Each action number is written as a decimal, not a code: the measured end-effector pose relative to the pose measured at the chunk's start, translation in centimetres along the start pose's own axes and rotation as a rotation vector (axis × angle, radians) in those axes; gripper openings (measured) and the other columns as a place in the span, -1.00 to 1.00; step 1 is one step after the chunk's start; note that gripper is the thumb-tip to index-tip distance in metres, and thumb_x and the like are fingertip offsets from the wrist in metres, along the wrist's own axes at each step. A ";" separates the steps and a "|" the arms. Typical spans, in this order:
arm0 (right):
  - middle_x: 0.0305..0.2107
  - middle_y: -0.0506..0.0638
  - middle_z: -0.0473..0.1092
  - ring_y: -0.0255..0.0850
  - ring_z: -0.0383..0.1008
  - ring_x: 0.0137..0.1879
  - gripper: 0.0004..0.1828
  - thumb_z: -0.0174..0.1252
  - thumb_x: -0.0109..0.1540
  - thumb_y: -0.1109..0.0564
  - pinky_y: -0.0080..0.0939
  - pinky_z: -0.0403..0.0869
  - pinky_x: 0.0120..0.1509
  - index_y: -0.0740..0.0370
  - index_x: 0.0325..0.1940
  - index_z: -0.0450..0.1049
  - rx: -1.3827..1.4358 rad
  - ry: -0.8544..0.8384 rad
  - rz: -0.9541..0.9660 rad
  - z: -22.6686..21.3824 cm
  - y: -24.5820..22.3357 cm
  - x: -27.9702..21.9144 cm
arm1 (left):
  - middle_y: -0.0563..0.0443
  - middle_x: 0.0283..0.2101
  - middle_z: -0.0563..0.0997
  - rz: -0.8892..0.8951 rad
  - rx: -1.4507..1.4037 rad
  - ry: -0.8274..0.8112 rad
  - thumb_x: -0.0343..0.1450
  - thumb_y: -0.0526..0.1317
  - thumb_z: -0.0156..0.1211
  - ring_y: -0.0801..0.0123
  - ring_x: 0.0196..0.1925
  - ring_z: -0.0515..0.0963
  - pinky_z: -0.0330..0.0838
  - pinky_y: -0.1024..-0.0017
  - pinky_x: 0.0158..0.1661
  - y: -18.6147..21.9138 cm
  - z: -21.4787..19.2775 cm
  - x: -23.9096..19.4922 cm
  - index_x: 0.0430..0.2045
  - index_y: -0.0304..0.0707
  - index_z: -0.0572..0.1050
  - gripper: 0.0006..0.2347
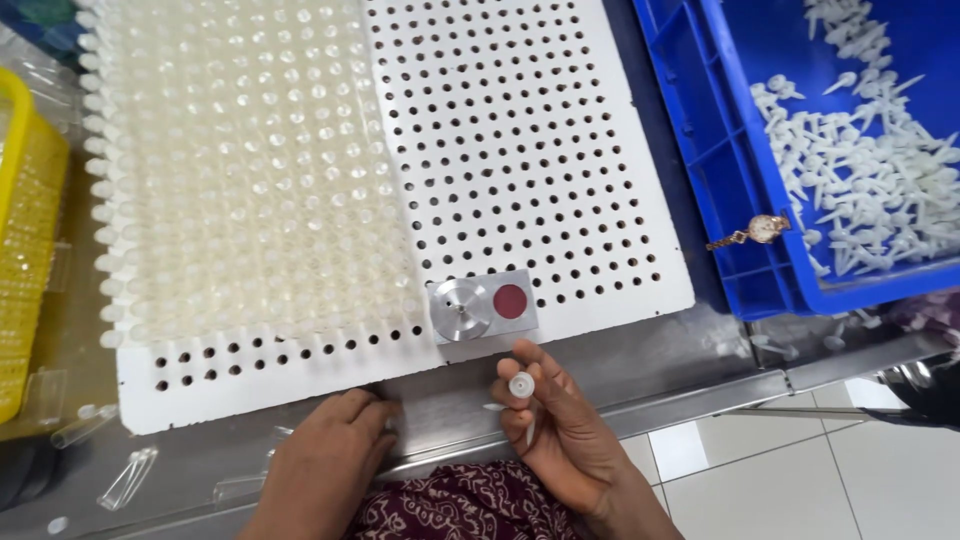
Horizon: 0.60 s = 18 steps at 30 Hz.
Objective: Assembling small clear plastic medical or diagnostic vials by inserting white components and caps.
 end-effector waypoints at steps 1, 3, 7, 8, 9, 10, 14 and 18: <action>-0.23 0.02 0.52 -0.38 0.44 -0.24 -0.64 0.28 0.20 0.13 -0.45 0.53 -0.25 0.23 0.06 0.46 0.026 -0.025 0.009 -0.2 0.0 0.0 | 0.09 -0.08 0.60 -0.050 -0.003 -0.017 0.30 -0.15 0.28 0.21 -0.02 0.59 0.52 0.25 -0.14 0.2 -0.1 0.2 -0.16 -0.07 0.58 -0.75; -0.25 0.02 0.52 -0.37 0.44 -0.25 -0.64 0.29 0.20 0.10 -0.45 0.54 -0.26 0.23 0.04 0.48 0.051 -0.051 0.014 -0.8 -0.1 0.1 | 0.10 -0.08 0.59 -0.098 -0.006 -0.032 0.30 -0.16 0.28 0.22 0.00 0.58 0.52 0.24 -0.14 0.5 -0.1 0.4 -0.14 -0.07 0.58 -0.74; -0.39 0.00 0.50 -0.39 0.40 -0.34 -0.71 0.28 0.24 0.01 -0.49 0.51 -0.35 0.25 -0.09 0.52 0.159 -0.098 0.060 -1.1 -0.3 0.1 | 0.06 -0.13 0.66 0.073 -0.251 0.130 0.30 -0.16 0.30 0.29 -0.24 0.70 0.60 0.33 -0.24 3.0 -2.7 0.8 -0.19 -0.09 0.65 -0.76; -0.43 -0.01 0.49 -0.40 0.37 -0.38 -0.72 0.26 0.26 -0.01 -0.52 0.49 -0.38 0.26 -0.13 0.53 0.184 -0.119 0.072 -1.0 -0.3 0.1 | 0.09 -0.11 0.69 0.026 -0.425 0.107 0.30 -0.16 0.31 0.41 -0.35 0.75 0.64 0.41 -0.30 3.6 -3.5 0.9 -0.17 -0.08 0.67 -0.75; -0.43 -0.01 0.49 -0.40 0.37 -0.38 -0.72 0.26 0.26 -0.01 -0.52 0.49 -0.38 0.26 -0.13 0.53 0.186 -0.118 0.071 -1.1 -0.3 0.0 | 0.09 -0.11 0.69 0.025 -0.425 0.105 0.30 -0.16 0.31 0.41 -0.35 0.75 0.64 0.41 -0.30 4.1 -3.9 1.2 -0.17 -0.08 0.67 -0.75; -0.48 -0.03 0.46 -0.41 0.34 -0.41 -0.71 0.25 0.27 -0.03 -0.52 0.46 -0.41 0.27 -0.15 0.53 0.159 -0.130 0.050 -1.0 -0.4 0.0 | 0.09 -0.17 0.70 -0.010 -0.558 0.141 0.35 -0.16 0.30 0.43 -0.32 0.74 0.63 0.45 -0.27 4.4 -4.5 1.5 -0.17 -0.07 0.69 -0.79; -0.58 -0.08 0.37 -0.43 0.27 -0.49 -0.67 0.23 0.28 -0.07 -0.52 0.36 -0.48 0.28 -0.24 0.51 0.005 -0.084 -0.087 -1.2 -1.2 -0.2 | 0.06 -0.20 0.73 0.074 -0.788 0.295 0.32 -0.20 0.35 0.47 -0.27 0.77 0.64 0.48 -0.29 7.4 -8.0 4.1 -0.19 -0.13 0.67 -0.79; -0.59 -0.11 0.36 -0.44 0.26 -0.49 -0.67 0.26 0.31 -0.07 -0.50 0.33 -0.47 0.27 -0.29 0.47 -0.080 -0.074 -0.195 -2.8 -2.5 -0.4 | 0.03 -0.17 0.71 0.242 -0.694 0.300 0.36 -0.22 0.35 0.45 -0.24 0.75 0.66 0.50 -0.21 9.7 -8.9 5.2 -0.22 -0.22 0.66 -0.82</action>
Point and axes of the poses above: each hand's wrist, its own x-axis towards the middle knuckle, its own z-axis out of the palm, y = z × x, the point moved 4 cm from there along x, towards the middle knuckle
